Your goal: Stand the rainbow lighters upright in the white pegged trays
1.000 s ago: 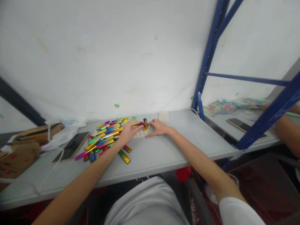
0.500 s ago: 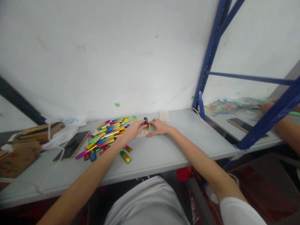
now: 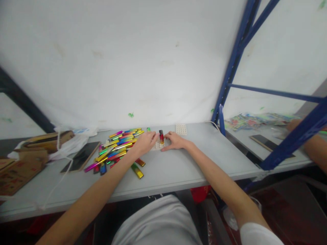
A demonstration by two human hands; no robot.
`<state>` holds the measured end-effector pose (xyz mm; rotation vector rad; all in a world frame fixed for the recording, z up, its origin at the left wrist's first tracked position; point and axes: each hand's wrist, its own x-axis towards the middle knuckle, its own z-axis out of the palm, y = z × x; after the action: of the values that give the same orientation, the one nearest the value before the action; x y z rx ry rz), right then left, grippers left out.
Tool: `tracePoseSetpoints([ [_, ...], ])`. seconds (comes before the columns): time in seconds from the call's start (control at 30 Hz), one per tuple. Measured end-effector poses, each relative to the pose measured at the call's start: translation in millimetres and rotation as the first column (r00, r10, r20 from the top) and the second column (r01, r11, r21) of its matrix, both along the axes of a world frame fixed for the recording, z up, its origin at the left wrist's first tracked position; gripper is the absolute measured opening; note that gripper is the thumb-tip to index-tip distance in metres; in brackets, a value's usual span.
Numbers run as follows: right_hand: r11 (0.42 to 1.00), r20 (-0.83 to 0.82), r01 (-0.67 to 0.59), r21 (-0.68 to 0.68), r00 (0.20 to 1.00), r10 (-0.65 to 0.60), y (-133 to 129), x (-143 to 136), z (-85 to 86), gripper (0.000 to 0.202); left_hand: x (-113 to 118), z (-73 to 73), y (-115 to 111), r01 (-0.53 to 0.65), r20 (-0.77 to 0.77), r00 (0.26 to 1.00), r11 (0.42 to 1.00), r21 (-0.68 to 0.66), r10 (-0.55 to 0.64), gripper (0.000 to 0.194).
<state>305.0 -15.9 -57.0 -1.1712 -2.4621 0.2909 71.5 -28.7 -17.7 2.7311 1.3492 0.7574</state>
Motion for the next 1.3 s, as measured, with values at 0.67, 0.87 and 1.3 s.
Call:
tracePoseSetpoints([
  [0.67,1.0,0.018,0.005,0.022,1.0,-0.006,0.8,-0.4,-1.0,0.073,14.6,2.3,92.2,-0.283,-0.153,0.954,0.946,-0.156,0.26,0.047],
  [0.87,1.0,0.007,-0.001,0.012,1.0,0.001,-2.5,-1.0,2.5,0.072,-10.8,3.7,75.1,-0.122,-0.018,0.992,0.978,-0.168,0.121,0.024],
  [1.3,1.0,0.034,0.012,-0.009,0.999,-0.012,-4.6,0.3,4.3,0.074,-53.4,2.9,11.4,0.583,0.772,0.593,0.54,-0.608,0.228,0.04],
])
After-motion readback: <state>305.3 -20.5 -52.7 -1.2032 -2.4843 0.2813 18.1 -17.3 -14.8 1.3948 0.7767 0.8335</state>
